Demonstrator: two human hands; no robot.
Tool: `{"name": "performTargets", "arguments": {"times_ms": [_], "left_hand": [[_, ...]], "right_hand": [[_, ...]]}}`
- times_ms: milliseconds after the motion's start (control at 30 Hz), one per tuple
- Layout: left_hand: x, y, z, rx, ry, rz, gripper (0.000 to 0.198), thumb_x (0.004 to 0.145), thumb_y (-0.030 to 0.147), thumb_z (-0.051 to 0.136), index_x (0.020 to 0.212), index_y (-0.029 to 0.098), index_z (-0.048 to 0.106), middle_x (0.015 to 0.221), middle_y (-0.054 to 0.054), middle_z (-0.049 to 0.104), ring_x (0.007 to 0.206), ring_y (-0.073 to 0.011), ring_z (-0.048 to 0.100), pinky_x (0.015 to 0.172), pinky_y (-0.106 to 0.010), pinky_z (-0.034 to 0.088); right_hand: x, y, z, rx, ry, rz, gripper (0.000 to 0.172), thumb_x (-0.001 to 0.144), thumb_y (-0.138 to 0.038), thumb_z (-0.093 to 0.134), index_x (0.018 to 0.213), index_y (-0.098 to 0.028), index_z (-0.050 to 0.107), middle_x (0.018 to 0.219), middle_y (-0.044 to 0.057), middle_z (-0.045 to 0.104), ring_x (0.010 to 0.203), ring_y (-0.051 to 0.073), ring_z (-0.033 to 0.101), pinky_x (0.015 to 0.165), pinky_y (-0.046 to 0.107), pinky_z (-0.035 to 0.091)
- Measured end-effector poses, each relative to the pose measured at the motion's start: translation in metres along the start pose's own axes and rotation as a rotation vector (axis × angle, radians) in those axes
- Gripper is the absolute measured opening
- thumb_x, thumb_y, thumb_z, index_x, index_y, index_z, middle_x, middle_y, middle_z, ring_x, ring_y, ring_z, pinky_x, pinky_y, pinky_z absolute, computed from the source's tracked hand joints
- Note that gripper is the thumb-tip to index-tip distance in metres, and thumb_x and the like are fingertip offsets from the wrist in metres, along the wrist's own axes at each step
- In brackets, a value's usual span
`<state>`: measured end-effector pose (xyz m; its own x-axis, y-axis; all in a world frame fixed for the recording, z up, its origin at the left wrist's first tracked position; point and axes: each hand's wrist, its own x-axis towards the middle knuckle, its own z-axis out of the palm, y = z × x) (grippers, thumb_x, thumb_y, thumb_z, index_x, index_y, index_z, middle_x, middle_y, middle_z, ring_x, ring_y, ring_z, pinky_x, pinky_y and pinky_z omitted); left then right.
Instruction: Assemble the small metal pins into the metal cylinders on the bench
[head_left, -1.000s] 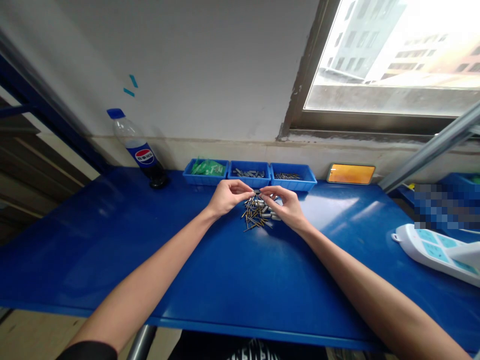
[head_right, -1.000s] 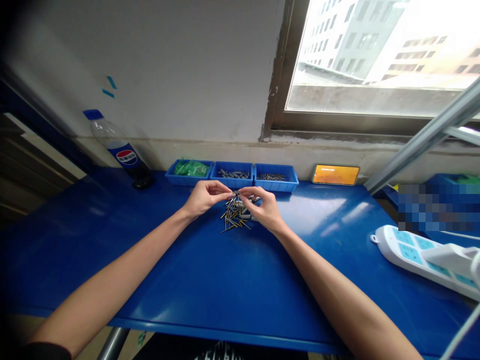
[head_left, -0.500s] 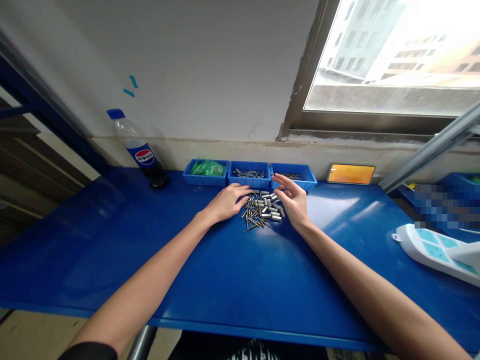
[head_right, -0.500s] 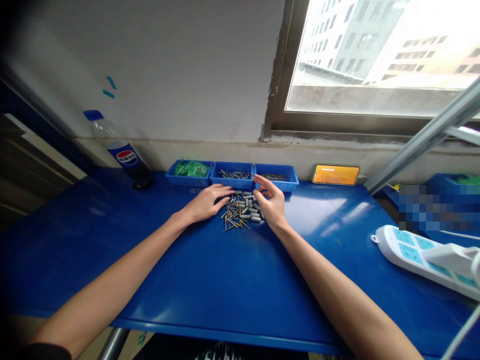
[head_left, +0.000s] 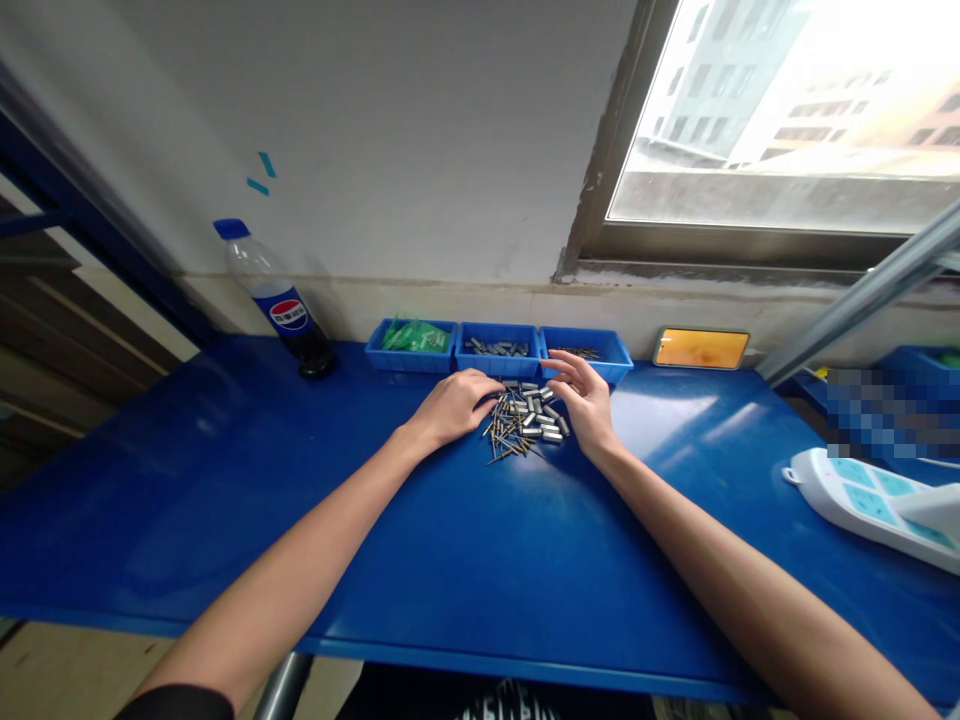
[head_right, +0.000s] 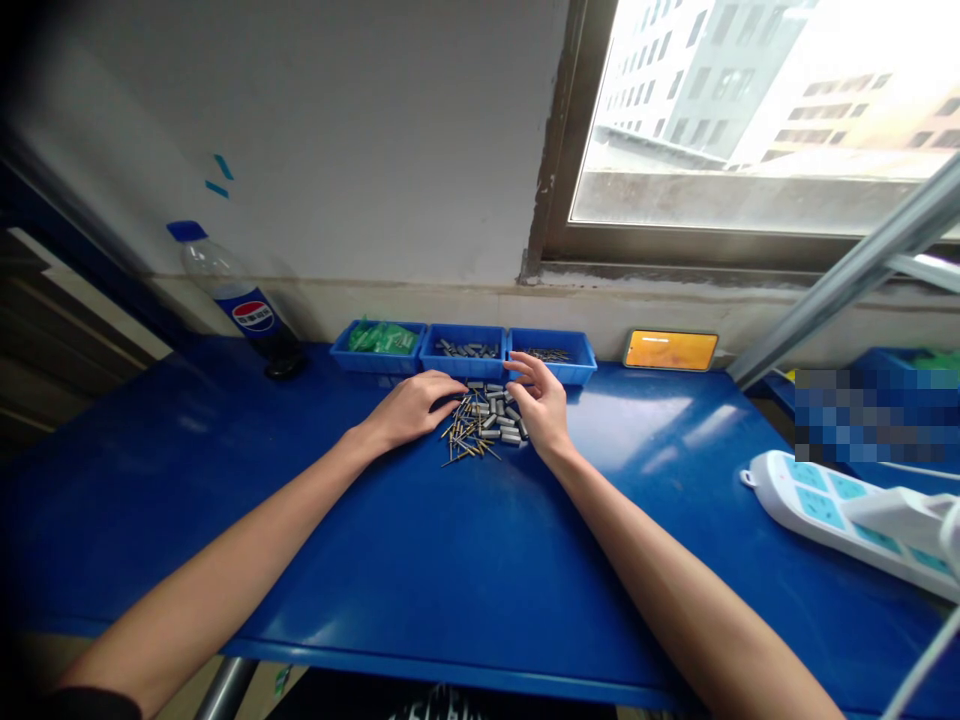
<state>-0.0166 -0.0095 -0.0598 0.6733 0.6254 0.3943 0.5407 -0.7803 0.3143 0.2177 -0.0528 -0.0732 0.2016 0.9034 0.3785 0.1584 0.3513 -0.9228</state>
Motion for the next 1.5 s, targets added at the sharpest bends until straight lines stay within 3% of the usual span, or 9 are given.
{"name": "performTargets", "arguments": {"times_ms": [200, 467, 700, 833, 967, 1133, 1233, 1333, 1500], "left_hand": [[0.0, -0.002, 0.007, -0.018, 0.023, -0.075, 0.026, 0.093, 0.015, 0.058, 0.111, 0.02, 0.076, 0.108, -0.008, 0.078, 0.099, -0.0238, 0.073, 0.095, -0.036, 0.056], [0.001, -0.003, 0.008, -0.155, 0.057, -0.055, 0.031, 0.088, 0.007, 0.058, 0.113, 0.017, 0.073, 0.11, -0.009, 0.075, 0.098, -0.0216, 0.072, 0.091, -0.033, 0.056], [0.003, 0.004, 0.005, -0.224, 0.162, -0.089, 0.027, 0.091, 0.012, 0.061, 0.115, 0.018, 0.071, 0.102, -0.007, 0.075, 0.091, -0.0194, 0.071, 0.09, -0.034, 0.056], [0.006, 0.013, 0.0, -0.416, 0.265, -0.144, 0.029, 0.087, 0.016, 0.069, 0.115, 0.018, 0.071, 0.099, -0.005, 0.076, 0.087, -0.0176, 0.073, 0.088, -0.032, 0.059], [0.007, 0.019, 0.001, -0.572, 0.257, -0.174, 0.03, 0.086, 0.022, 0.072, 0.115, 0.019, 0.071, 0.097, -0.005, 0.077, 0.088, -0.0182, 0.074, 0.088, -0.033, 0.061], [0.007, 0.019, 0.004, -0.553, 0.244, -0.147, 0.029, 0.087, 0.027, 0.073, 0.114, 0.018, 0.071, 0.1, -0.006, 0.077, 0.089, -0.0188, 0.075, 0.088, -0.033, 0.061], [0.005, 0.014, 0.002, -0.363, 0.223, -0.122, 0.029, 0.092, 0.031, 0.069, 0.117, 0.017, 0.072, 0.112, -0.009, 0.076, 0.1, -0.0217, 0.073, 0.097, -0.038, 0.058], [0.002, 0.005, 0.002, -0.186, 0.131, -0.081, 0.032, 0.097, 0.031, 0.062, 0.125, 0.018, 0.071, 0.125, -0.011, 0.073, 0.12, -0.0261, 0.065, 0.11, -0.044, 0.05], [0.0, -0.007, 0.007, -0.113, 0.024, -0.054, 0.028, 0.096, 0.031, 0.062, 0.119, 0.021, 0.075, 0.122, -0.009, 0.075, 0.122, -0.0266, 0.063, 0.108, -0.043, 0.051]], "right_hand": [[0.0, 0.002, 0.0, 0.002, -0.018, -0.006, 0.036, 0.079, -0.026, 0.065, 0.115, -0.022, 0.069, 0.112, 0.009, 0.077, 0.104, 0.026, 0.07, 0.087, 0.04, 0.054], [-0.001, 0.0, 0.001, 0.0, -0.064, 0.002, 0.032, 0.079, -0.023, 0.066, 0.111, -0.021, 0.07, 0.107, 0.008, 0.078, 0.099, 0.025, 0.071, 0.086, 0.038, 0.054], [-0.002, -0.001, 0.003, -0.04, -0.085, -0.003, 0.028, 0.081, -0.025, 0.066, 0.108, -0.022, 0.072, 0.104, 0.006, 0.078, 0.096, 0.024, 0.072, 0.085, 0.037, 0.055], [-0.004, -0.004, 0.004, -0.107, -0.111, -0.047, 0.029, 0.083, -0.029, 0.069, 0.111, -0.023, 0.072, 0.101, 0.005, 0.079, 0.09, 0.022, 0.072, 0.078, 0.035, 0.055], [-0.004, -0.007, 0.005, -0.159, -0.217, -0.076, 0.03, 0.084, -0.036, 0.072, 0.111, -0.023, 0.076, 0.092, 0.004, 0.08, 0.084, 0.023, 0.073, 0.074, 0.036, 0.054], [-0.004, -0.005, 0.005, -0.103, -0.277, -0.01, 0.025, 0.08, -0.042, 0.077, 0.094, -0.022, 0.083, 0.093, 0.006, 0.082, 0.079, 0.024, 0.073, 0.07, 0.037, 0.055], [-0.003, -0.002, 0.003, -0.071, -0.209, 0.015, 0.024, 0.08, -0.042, 0.077, 0.091, -0.022, 0.083, 0.091, 0.007, 0.081, 0.076, 0.024, 0.072, 0.068, 0.037, 0.056], [-0.002, 0.0, 0.002, -0.042, -0.038, -0.001, 0.025, 0.08, -0.041, 0.077, 0.094, -0.021, 0.082, 0.095, 0.008, 0.081, 0.084, 0.026, 0.073, 0.076, 0.039, 0.058], [0.001, 0.003, 0.0, -0.02, 0.11, -0.02, 0.045, 0.078, -0.032, 0.074, 0.122, -0.022, 0.072, 0.124, 0.011, 0.074, 0.092, 0.023, 0.071, 0.08, 0.039, 0.058]]}}
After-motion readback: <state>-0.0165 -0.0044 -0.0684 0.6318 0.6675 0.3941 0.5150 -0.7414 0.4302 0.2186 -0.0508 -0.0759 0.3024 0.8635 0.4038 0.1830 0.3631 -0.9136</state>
